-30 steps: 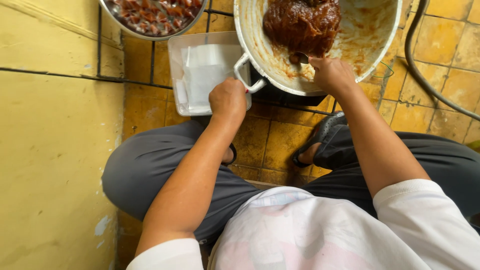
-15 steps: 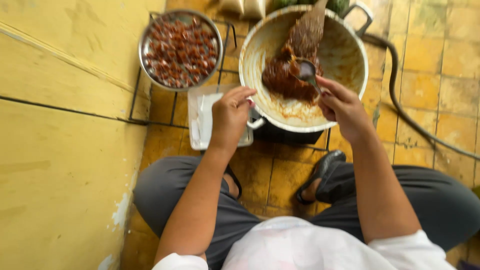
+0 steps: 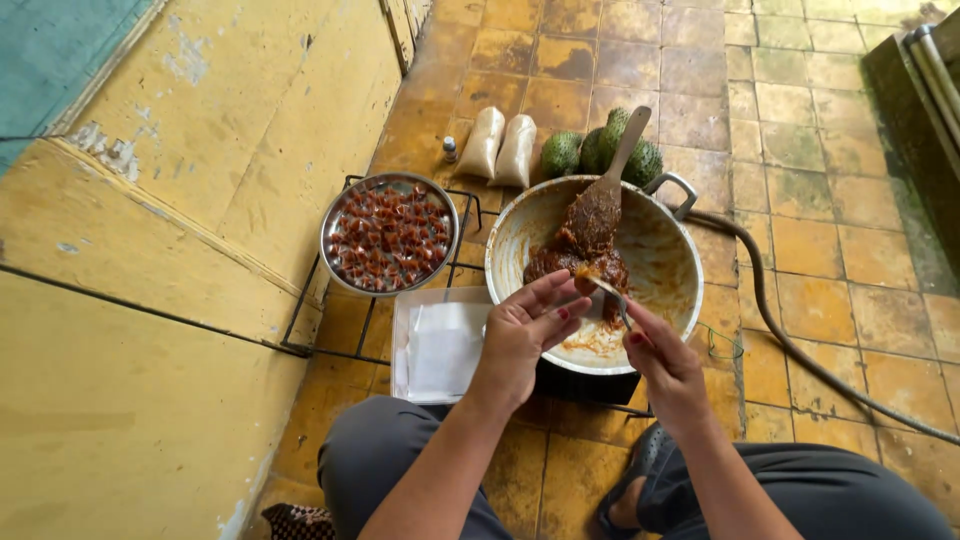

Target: Filling small dough pieces with a brown paste using a spoon and folding them closed

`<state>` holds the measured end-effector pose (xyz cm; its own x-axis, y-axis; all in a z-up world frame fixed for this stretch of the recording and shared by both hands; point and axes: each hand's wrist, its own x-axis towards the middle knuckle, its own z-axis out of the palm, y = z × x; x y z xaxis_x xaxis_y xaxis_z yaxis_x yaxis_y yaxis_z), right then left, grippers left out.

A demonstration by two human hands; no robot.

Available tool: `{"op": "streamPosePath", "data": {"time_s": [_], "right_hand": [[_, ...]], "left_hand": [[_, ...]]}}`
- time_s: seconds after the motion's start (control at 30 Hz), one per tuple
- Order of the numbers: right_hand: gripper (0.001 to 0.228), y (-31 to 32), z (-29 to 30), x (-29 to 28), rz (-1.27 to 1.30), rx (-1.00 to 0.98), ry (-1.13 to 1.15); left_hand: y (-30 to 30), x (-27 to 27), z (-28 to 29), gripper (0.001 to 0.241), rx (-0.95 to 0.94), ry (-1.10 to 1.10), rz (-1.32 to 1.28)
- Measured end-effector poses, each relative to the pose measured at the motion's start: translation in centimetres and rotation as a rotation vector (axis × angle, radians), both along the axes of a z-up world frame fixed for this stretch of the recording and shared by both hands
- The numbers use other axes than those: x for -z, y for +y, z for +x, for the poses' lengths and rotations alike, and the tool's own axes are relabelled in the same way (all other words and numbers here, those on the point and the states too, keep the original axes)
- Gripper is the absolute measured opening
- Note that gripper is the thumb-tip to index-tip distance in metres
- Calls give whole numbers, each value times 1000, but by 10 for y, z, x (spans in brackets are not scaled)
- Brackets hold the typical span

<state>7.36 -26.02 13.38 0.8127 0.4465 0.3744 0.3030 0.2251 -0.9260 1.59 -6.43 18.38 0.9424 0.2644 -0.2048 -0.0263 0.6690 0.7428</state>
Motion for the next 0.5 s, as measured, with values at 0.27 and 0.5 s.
{"op": "streamPosePath", "data": {"time_s": [0.27,0.5], "right_hand": [[45,7,-13,-7,-71,155,-85],[41,-10,-5,48,-9,212,-38]], "left_hand": [[-12,-2,7,59,4,-28,-205],[-11,-15,1,65,-19,-41,-423]]}}
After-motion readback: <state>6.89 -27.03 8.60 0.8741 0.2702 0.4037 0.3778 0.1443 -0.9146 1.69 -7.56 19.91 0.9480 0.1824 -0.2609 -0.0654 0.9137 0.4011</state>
